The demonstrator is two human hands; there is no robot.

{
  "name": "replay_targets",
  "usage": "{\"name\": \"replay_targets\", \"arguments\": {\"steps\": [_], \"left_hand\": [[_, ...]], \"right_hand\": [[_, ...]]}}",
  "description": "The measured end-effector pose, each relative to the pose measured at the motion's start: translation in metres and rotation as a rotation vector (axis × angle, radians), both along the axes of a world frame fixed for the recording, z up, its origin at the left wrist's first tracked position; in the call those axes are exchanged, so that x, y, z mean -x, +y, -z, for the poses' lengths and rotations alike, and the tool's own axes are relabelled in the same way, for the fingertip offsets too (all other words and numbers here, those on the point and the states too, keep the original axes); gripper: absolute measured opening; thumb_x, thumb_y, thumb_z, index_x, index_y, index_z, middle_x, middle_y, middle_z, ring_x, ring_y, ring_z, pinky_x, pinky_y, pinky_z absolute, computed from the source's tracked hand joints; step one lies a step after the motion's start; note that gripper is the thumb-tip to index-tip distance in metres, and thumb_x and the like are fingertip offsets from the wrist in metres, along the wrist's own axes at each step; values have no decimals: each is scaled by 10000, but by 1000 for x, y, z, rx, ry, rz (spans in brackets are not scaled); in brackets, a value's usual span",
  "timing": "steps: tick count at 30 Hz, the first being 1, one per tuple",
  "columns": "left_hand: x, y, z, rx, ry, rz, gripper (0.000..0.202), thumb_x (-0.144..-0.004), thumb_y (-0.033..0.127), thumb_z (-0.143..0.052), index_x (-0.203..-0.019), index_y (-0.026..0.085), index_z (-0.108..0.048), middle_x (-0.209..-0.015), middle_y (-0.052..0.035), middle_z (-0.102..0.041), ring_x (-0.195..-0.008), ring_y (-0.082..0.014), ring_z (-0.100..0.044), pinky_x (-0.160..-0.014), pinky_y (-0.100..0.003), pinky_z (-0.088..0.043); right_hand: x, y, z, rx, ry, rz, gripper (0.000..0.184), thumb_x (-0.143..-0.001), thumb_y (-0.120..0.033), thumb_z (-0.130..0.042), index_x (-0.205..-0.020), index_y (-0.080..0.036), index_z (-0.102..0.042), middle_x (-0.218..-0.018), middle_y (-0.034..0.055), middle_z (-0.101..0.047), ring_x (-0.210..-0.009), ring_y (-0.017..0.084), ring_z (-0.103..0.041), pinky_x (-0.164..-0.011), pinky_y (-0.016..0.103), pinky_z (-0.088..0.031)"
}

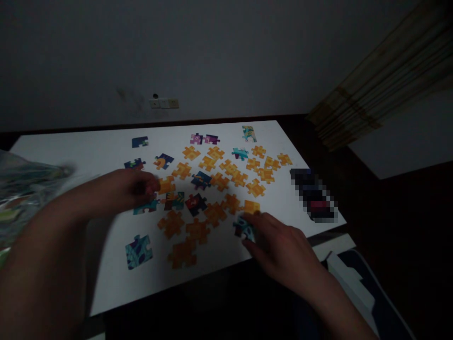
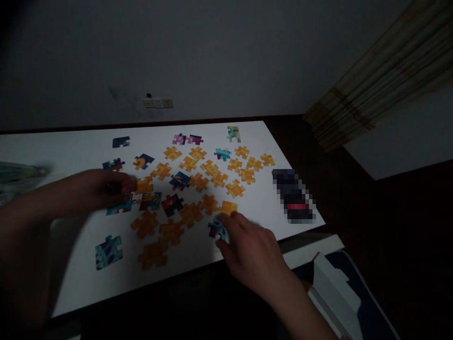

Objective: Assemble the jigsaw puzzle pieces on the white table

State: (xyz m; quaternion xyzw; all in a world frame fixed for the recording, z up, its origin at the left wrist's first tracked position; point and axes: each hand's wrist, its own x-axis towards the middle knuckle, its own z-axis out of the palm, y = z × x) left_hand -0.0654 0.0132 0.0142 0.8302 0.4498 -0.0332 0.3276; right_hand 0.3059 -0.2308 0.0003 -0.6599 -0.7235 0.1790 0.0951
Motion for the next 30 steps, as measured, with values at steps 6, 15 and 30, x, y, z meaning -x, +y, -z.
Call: {"name": "replay_targets", "arguments": {"steps": [6, 15, 30], "left_hand": [[-7, -2, -7, 18, 91, 82, 140, -909, 272, -601, -900, 184, -710, -850, -16, -686, -788, -182, -580, -782, -296, -422], [-11, -2, -8, 19, 2, 49, 128, -747, 303, -670, -836, 219, -705, -811, -6, -689, -765, -192, -583, -732, -290, -403], [-9, -7, -22, 172, -626, -141, 381, -922, 448, -838, -1213, 204, -827, -1196, -106, -815, -1016, -239, -749, -900, -364, -609]], "right_hand": [[5, 9, -4, 54, -54, -25, 420, -1069, -311, -653, -1482, -284, -721, -1261, 127, -740, -1028, 325, -804, -816, 445, -616], [7, 28, -16, 157, -41, -90, 407, -1012, -192, -694, -1415, -248, -671, -1339, 130, -710, -1100, 336, -781, -935, 496, -596], [22, 99, -41, -156, 663, -33, 309, -1074, -498, -698, -1257, -284, -824, -819, 4, -826, -670, 207, -762, -622, 328, -580]]}}
